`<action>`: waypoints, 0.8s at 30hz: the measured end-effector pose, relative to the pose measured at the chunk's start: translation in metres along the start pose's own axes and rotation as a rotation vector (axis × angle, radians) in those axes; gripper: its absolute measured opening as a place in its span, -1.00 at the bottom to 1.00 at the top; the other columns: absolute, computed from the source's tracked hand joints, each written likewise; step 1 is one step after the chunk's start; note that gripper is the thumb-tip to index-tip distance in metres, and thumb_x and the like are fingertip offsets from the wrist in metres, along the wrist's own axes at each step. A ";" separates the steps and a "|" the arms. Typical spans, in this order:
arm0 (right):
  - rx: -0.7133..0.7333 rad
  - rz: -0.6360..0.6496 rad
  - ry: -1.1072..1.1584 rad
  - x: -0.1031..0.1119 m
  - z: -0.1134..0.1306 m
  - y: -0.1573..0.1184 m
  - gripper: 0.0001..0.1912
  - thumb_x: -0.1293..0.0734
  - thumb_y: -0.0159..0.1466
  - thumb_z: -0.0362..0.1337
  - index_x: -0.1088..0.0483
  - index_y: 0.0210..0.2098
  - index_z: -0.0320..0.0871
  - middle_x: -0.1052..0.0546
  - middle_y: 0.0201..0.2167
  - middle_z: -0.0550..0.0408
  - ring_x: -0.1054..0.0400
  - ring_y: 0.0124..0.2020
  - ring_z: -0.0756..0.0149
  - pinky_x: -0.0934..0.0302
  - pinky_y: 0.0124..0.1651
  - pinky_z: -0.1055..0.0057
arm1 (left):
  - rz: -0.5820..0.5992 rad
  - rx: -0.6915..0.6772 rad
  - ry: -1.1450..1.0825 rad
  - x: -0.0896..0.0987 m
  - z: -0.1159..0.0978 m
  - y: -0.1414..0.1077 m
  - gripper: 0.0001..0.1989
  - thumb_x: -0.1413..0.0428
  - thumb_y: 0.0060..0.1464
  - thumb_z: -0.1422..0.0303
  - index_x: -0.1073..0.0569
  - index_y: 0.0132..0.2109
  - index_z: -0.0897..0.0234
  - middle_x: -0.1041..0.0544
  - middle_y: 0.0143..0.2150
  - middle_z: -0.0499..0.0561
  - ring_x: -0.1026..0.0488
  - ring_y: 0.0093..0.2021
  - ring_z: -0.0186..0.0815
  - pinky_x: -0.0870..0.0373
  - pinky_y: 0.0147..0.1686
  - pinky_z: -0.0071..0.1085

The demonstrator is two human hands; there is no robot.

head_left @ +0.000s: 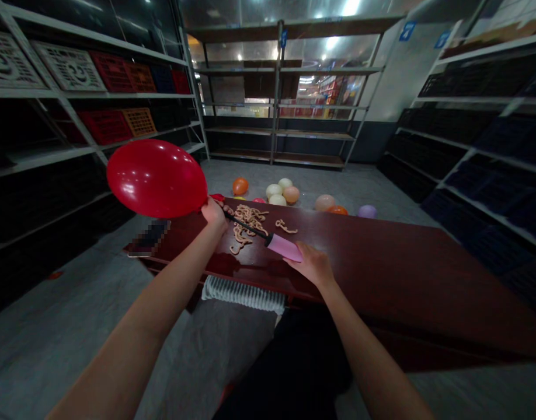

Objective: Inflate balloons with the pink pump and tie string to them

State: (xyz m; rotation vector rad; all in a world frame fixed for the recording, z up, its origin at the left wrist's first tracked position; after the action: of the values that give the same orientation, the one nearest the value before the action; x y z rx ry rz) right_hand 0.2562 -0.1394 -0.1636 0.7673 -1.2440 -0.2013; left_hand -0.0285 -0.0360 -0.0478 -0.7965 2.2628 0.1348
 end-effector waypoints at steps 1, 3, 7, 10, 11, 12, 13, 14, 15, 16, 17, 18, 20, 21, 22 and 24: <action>-0.009 -0.010 -0.001 -0.001 0.000 0.000 -0.56 -0.39 0.27 0.06 -0.46 -0.03 -0.13 -0.65 -0.24 0.00 -0.54 -0.29 0.22 -0.23 -0.29 0.38 | 0.001 -0.004 0.003 -0.004 -0.001 0.000 -0.62 0.03 0.31 0.28 -0.10 -0.48 0.20 -0.12 -0.66 -0.20 -0.06 -0.76 -0.50 -0.01 -0.74 -0.55; -0.031 -0.023 -0.010 -0.002 -0.001 0.000 -0.57 -0.39 0.28 0.06 -0.47 -0.05 -0.14 -0.64 -0.27 0.01 -0.53 -0.30 0.23 -0.20 -0.30 0.38 | 0.003 -0.014 0.003 -0.015 -0.001 0.000 -0.60 0.11 0.38 0.27 -0.11 -0.47 0.21 -0.12 -0.67 -0.19 -0.07 -0.76 -0.49 -0.01 -0.75 -0.55; -0.105 -0.054 -0.058 0.000 -0.003 0.002 -0.57 -0.38 0.29 0.08 -0.49 -0.11 -0.16 -0.63 -0.33 0.03 -0.51 -0.35 0.25 -0.13 -0.34 0.39 | 0.006 -0.032 -0.011 -0.041 0.011 -0.002 -0.56 0.09 0.41 0.13 -0.11 -0.44 0.21 -0.10 -0.67 -0.21 -0.08 -0.76 -0.51 -0.02 -0.75 -0.56; -0.157 -0.060 -0.080 0.004 -0.004 0.004 -0.60 -0.37 0.30 0.07 -0.49 -0.15 -0.15 -0.62 -0.35 0.04 -0.50 -0.36 0.25 -0.09 -0.36 0.39 | 0.032 -0.037 -0.018 -0.057 0.022 -0.005 -0.55 0.07 0.41 0.12 -0.11 -0.44 0.20 -0.09 -0.68 -0.22 -0.08 -0.77 -0.52 -0.01 -0.75 -0.56; -0.170 -0.056 -0.083 0.004 -0.004 0.004 -0.61 -0.37 0.30 0.07 -0.49 -0.17 -0.14 -0.62 -0.35 0.04 -0.50 -0.36 0.25 -0.08 -0.36 0.39 | 0.047 -0.038 -0.020 -0.061 0.027 -0.007 -0.55 0.06 0.41 0.13 -0.10 -0.45 0.20 -0.09 -0.69 -0.22 -0.08 -0.77 -0.52 0.00 -0.75 -0.56; -0.181 -0.052 -0.086 0.005 -0.004 0.004 -0.62 -0.36 0.30 0.07 -0.49 -0.18 -0.14 -0.62 -0.36 0.04 -0.50 -0.36 0.24 -0.07 -0.37 0.39 | 0.065 -0.036 -0.021 -0.065 0.033 -0.011 -0.55 0.06 0.41 0.14 -0.10 -0.45 0.20 -0.08 -0.69 -0.22 -0.07 -0.77 -0.52 0.01 -0.75 -0.55; -0.191 -0.050 -0.091 0.005 -0.004 0.005 -0.62 -0.36 0.30 0.07 -0.49 -0.19 -0.14 -0.62 -0.36 0.04 -0.50 -0.37 0.24 -0.06 -0.37 0.39 | 0.086 -0.035 -0.020 -0.067 0.039 -0.016 -0.54 0.06 0.41 0.15 -0.09 -0.46 0.20 -0.08 -0.69 -0.22 -0.06 -0.78 -0.52 0.02 -0.75 -0.55; -0.200 -0.049 -0.096 0.005 -0.004 0.005 -0.61 -0.36 0.31 0.07 -0.48 -0.19 -0.15 -0.62 -0.37 0.03 -0.49 -0.37 0.24 -0.05 -0.38 0.38 | 0.108 -0.033 -0.020 -0.068 0.047 -0.022 -0.54 0.05 0.41 0.15 -0.09 -0.46 0.20 -0.08 -0.70 -0.22 -0.06 -0.78 -0.52 0.01 -0.75 -0.55; -0.206 -0.048 -0.099 0.006 -0.004 0.005 -0.61 -0.36 0.31 0.07 -0.48 -0.20 -0.15 -0.62 -0.37 0.02 -0.49 -0.37 0.23 -0.04 -0.38 0.38 | 0.130 -0.030 -0.019 -0.069 0.056 -0.030 -0.55 0.05 0.41 0.16 -0.09 -0.46 0.20 -0.09 -0.70 -0.22 -0.06 -0.78 -0.52 0.00 -0.75 -0.55; -0.210 -0.048 -0.101 0.006 -0.004 0.005 -0.61 -0.36 0.31 0.08 -0.48 -0.19 -0.15 -0.62 -0.37 0.01 -0.50 -0.36 0.23 -0.04 -0.38 0.38 | 0.152 -0.023 -0.018 -0.070 0.065 -0.039 -0.55 0.04 0.40 0.16 -0.09 -0.46 0.20 -0.09 -0.70 -0.22 -0.07 -0.78 -0.51 -0.02 -0.74 -0.55; -0.216 -0.048 -0.104 0.006 -0.004 0.005 -0.60 -0.36 0.31 0.08 -0.48 -0.18 -0.16 -0.62 -0.36 0.00 -0.50 -0.36 0.22 -0.04 -0.38 0.38 | 0.172 -0.010 -0.018 -0.070 0.075 -0.048 -0.55 0.03 0.39 0.15 -0.10 -0.46 0.20 -0.10 -0.70 -0.22 -0.08 -0.77 -0.51 -0.03 -0.74 -0.55; -0.224 -0.049 -0.108 0.005 -0.005 0.005 -0.60 -0.36 0.31 0.08 -0.48 -0.17 -0.16 -0.62 -0.35 0.00 -0.50 -0.36 0.22 -0.04 -0.38 0.38 | 0.184 0.007 -0.015 -0.069 0.085 -0.058 -0.55 0.02 0.38 0.14 -0.10 -0.46 0.19 -0.10 -0.70 -0.22 -0.09 -0.78 -0.51 -0.04 -0.74 -0.55; -0.244 -0.049 -0.119 0.005 -0.005 0.005 -0.59 -0.36 0.30 0.08 -0.48 -0.15 -0.16 -0.63 -0.33 0.01 -0.51 -0.36 0.22 -0.04 -0.38 0.37 | 0.195 0.057 -0.006 -0.068 0.101 -0.074 -0.52 -0.01 0.35 0.09 -0.09 -0.48 0.19 -0.10 -0.71 -0.23 -0.08 -0.78 -0.51 -0.03 -0.74 -0.55; -0.253 -0.049 -0.125 0.004 -0.006 0.005 -0.58 -0.37 0.30 0.09 -0.48 -0.15 -0.16 -0.63 -0.33 0.02 -0.51 -0.36 0.22 -0.04 -0.38 0.37 | 0.190 0.084 0.000 -0.068 0.107 -0.079 -0.50 -0.01 0.34 0.07 -0.08 -0.49 0.19 -0.09 -0.72 -0.23 -0.07 -0.79 -0.52 -0.01 -0.75 -0.56; -0.259 -0.047 -0.128 0.004 -0.006 0.005 -0.57 -0.37 0.29 0.10 -0.48 -0.14 -0.16 -0.64 -0.32 0.02 -0.51 -0.36 0.22 -0.04 -0.38 0.37 | 0.182 0.110 0.004 -0.067 0.110 -0.083 -0.48 -0.01 0.34 0.05 -0.07 -0.50 0.19 -0.08 -0.73 -0.22 -0.06 -0.79 -0.52 -0.01 -0.76 -0.56; -0.249 -0.035 -0.121 0.002 -0.006 0.005 -0.56 -0.38 0.28 0.10 -0.49 -0.14 -0.16 -0.64 -0.32 0.02 -0.52 -0.35 0.21 -0.04 -0.38 0.37 | 0.148 0.156 0.002 -0.064 0.111 -0.085 -0.47 -0.01 0.34 0.05 -0.07 -0.52 0.19 -0.07 -0.74 -0.22 -0.06 -0.79 -0.52 0.00 -0.76 -0.56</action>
State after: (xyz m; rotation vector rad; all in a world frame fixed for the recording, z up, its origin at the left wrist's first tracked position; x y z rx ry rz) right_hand 0.2612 -0.1342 -0.1597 0.5677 -1.2913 -0.4278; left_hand 0.1228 -0.0371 -0.0750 -0.5484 2.3009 0.0252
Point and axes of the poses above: each hand's wrist, its own y-axis towards the middle knuckle, its own x-axis out of the back of the hand, z = x × y, the point moved 1 cm from there along y, towards the middle knuckle
